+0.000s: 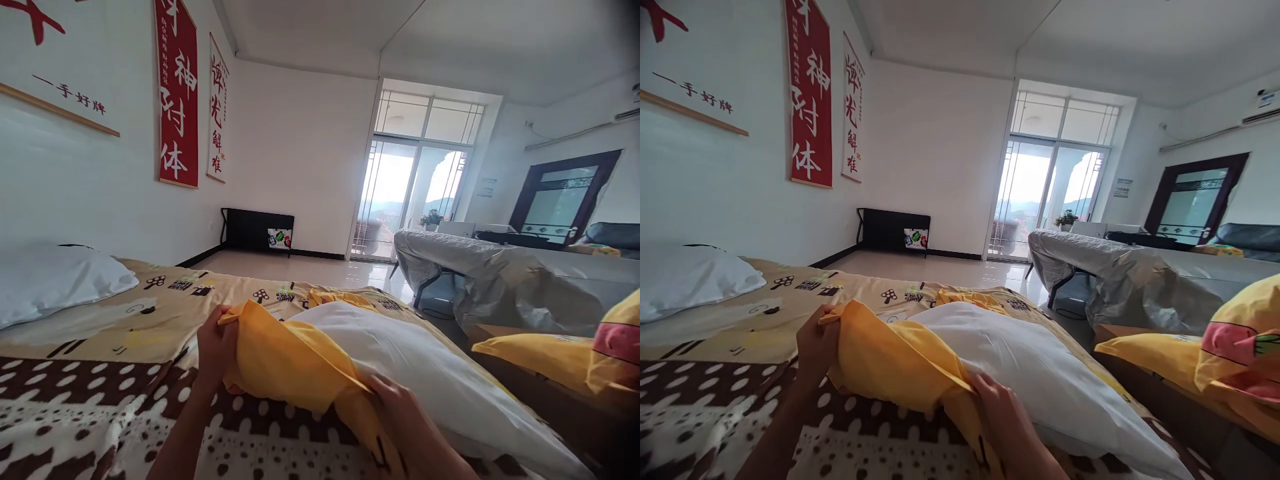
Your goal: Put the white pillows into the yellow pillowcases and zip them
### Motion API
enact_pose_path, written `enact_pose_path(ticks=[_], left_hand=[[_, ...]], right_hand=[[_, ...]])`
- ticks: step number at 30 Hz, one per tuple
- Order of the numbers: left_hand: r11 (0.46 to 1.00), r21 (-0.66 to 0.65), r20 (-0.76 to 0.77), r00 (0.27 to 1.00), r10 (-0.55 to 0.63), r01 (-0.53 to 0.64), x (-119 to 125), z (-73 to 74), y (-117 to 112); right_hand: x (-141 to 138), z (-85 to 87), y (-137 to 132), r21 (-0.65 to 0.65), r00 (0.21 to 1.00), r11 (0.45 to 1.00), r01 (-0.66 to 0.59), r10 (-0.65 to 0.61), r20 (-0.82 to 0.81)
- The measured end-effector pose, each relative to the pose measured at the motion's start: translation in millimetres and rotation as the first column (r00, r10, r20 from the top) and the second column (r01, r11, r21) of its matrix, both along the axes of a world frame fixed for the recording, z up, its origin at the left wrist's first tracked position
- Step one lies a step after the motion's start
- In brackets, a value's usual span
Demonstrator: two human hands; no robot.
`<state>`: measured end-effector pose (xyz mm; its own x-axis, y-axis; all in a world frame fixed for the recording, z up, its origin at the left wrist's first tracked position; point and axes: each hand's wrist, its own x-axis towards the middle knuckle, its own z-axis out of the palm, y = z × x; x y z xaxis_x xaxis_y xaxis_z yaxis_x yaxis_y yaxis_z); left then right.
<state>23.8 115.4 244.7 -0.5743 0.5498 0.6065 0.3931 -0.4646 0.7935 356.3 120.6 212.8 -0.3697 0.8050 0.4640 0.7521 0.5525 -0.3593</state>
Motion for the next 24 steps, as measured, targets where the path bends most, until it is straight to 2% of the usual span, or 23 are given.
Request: enact_pose_path(ticks=[2,3,5,7,8,10,11,14,16,18,21,24], left_hand=[[0.994,0.019,-0.092,0.99,0.11,-0.109,0,-4.5,2],[0.987,0.034,-0.128,0.979,0.162,-0.159,-1,-5.9,3],[0.968,0.079,-0.185,0.951,0.247,-0.237,-6,-5.5,5],[0.959,0.128,-0.229,0.933,0.278,-0.254,-14,-1.0,5],[0.964,0.134,-0.243,0.935,0.258,-0.231,-19,2.3,4],[0.986,0.079,-0.218,0.963,0.16,-0.146,-25,9.6,-1],[0.995,0.033,-0.176,0.979,0.101,-0.097,-25,13.0,-4],[0.999,-0.02,0.022,0.999,-0.038,0.038,-10,20.9,-15],[0.992,0.042,0.167,0.978,-0.122,0.116,7,23.5,-21],[0.987,0.117,0.257,0.957,-0.137,0.11,20,23.2,-25],[0.974,0.225,0.22,0.972,-0.076,0.026,26,17.1,-27],[0.93,0.363,0.144,0.983,-0.116,0.057,22,9.7,-24]], right_hand=[[18,12.1,1,0.217,0.988,0.967,0.132,-0.112,-0.104],[23,19.8,1,0.283,0.98,0.945,0.162,-0.12,-0.157],[28,34.5,-4,0.281,0.975,0.955,0.096,-0.033,-0.219],[23,42.2,-9,0.101,0.962,0.99,-0.101,0.123,-0.245],[19,41.9,-11,-0.02,0.942,0.979,-0.203,0.19,-0.275],[8,32.7,-9,-0.227,0.898,0.913,-0.338,0.241,-0.368],[2,24.5,-5,-0.292,0.884,0.889,-0.353,0.215,-0.414],[-18,-3.5,11,-0.358,0.891,0.889,-0.287,0.111,-0.44],[-31,-16.6,20,-0.327,0.917,0.912,-0.249,0.113,-0.383],[-42,-21.4,25,-0.267,0.936,0.944,-0.194,0.098,-0.337],[-51,-18.5,30,-0.183,0.94,0.983,-0.024,-0.04,-0.338],[-50,-14.0,34,-0.112,0.926,0.987,0.115,-0.147,-0.346]])
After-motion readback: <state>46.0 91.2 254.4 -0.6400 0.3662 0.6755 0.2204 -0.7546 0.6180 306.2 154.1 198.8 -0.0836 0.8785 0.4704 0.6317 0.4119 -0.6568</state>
